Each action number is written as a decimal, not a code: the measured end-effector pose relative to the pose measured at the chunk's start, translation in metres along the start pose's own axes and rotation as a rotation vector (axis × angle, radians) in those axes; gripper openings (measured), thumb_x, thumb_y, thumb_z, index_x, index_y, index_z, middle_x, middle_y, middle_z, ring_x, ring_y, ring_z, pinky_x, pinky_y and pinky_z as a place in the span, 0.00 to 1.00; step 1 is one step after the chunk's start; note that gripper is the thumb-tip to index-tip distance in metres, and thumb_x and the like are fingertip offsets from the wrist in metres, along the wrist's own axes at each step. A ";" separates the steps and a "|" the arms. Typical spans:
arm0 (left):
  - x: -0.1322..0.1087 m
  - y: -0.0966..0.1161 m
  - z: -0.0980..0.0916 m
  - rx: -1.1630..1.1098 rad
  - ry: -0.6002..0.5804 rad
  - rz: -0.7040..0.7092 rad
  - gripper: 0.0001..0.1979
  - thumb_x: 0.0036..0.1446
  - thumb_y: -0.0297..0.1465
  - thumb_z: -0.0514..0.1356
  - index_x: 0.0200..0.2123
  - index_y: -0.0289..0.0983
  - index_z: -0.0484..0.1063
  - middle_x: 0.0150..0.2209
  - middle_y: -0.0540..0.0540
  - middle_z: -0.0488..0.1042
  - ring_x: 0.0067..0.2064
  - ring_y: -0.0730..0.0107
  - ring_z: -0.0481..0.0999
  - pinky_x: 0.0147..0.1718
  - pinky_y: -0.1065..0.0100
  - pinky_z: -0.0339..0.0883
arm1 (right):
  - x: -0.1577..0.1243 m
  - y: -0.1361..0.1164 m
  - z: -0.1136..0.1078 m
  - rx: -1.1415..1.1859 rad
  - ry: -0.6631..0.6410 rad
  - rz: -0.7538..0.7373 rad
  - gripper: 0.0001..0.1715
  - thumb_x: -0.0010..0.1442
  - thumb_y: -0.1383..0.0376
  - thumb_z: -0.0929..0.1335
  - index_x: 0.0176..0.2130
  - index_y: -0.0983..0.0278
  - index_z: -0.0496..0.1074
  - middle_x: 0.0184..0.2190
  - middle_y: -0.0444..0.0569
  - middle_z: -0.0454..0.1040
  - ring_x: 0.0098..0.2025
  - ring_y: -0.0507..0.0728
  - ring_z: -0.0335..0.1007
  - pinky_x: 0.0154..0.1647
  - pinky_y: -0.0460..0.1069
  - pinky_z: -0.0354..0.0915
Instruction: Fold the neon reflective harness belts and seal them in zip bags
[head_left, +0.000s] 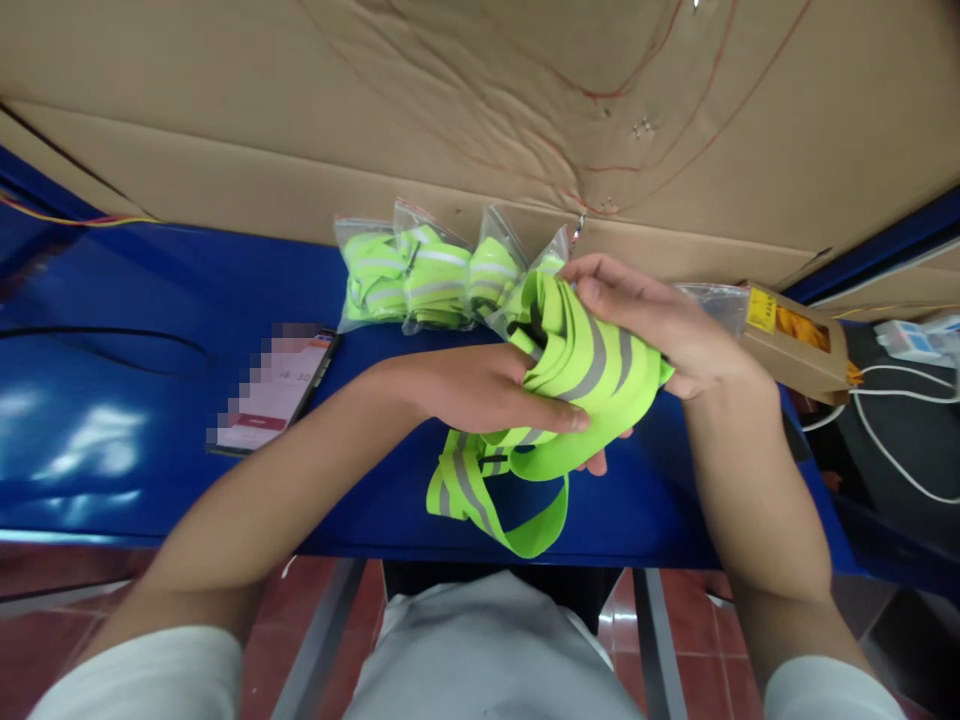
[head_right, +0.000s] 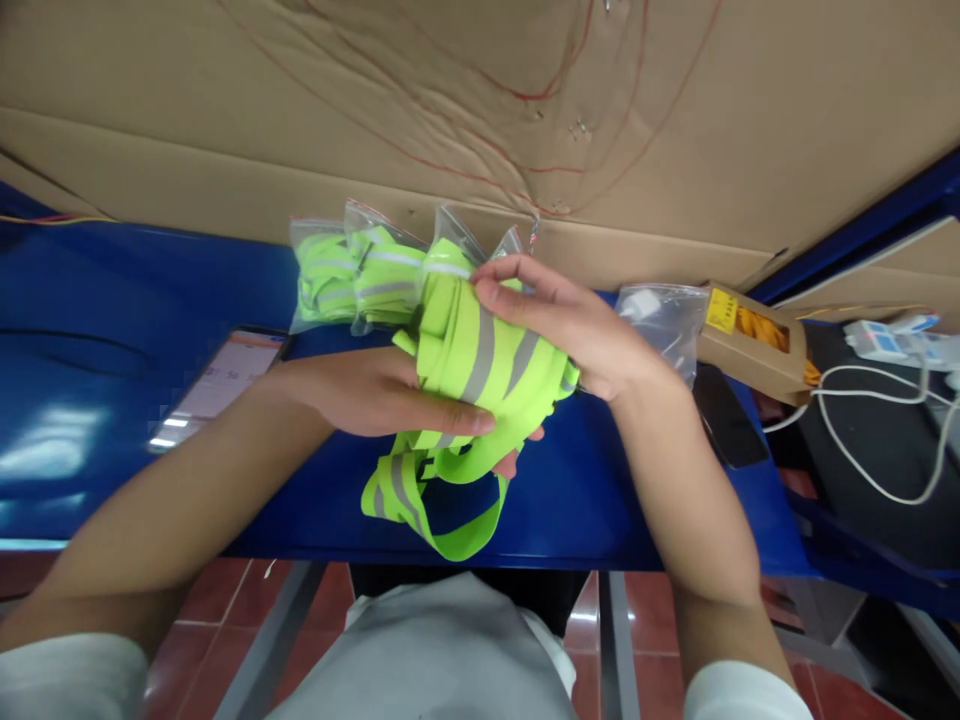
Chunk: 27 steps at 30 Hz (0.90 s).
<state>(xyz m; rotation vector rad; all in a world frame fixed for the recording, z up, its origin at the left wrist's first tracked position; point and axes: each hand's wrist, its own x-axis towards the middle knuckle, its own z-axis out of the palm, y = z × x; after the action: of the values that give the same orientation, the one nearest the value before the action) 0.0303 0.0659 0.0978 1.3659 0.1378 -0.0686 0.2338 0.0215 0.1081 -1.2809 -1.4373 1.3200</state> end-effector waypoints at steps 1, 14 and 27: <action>0.000 -0.001 0.000 -0.002 0.009 0.001 0.15 0.67 0.35 0.63 0.53 0.35 0.79 0.46 0.40 0.85 0.52 0.58 0.83 0.55 0.61 0.77 | 0.001 0.002 0.000 -0.053 -0.003 -0.023 0.20 0.63 0.47 0.73 0.46 0.56 0.77 0.38 0.43 0.82 0.34 0.54 0.78 0.29 0.47 0.72; 0.013 -0.014 -0.003 -0.114 0.144 0.190 0.09 0.60 0.26 0.67 0.45 0.35 0.83 0.47 0.41 0.85 0.52 0.59 0.84 0.55 0.61 0.77 | -0.024 -0.024 0.019 -0.846 0.102 -0.314 0.23 0.66 0.44 0.69 0.39 0.59 0.78 0.29 0.46 0.78 0.30 0.56 0.71 0.34 0.50 0.64; 0.013 -0.015 -0.010 0.208 0.319 0.096 0.13 0.63 0.36 0.65 0.46 0.35 0.79 0.44 0.42 0.84 0.47 0.56 0.84 0.48 0.60 0.76 | -0.014 -0.010 0.015 -0.657 0.509 -0.332 0.26 0.65 0.44 0.71 0.27 0.61 0.78 0.22 0.43 0.69 0.25 0.52 0.62 0.25 0.49 0.54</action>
<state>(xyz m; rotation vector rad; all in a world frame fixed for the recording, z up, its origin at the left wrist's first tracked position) 0.0402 0.0727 0.0796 1.5823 0.3400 0.2224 0.2201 0.0057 0.1172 -1.5484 -1.6571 0.2559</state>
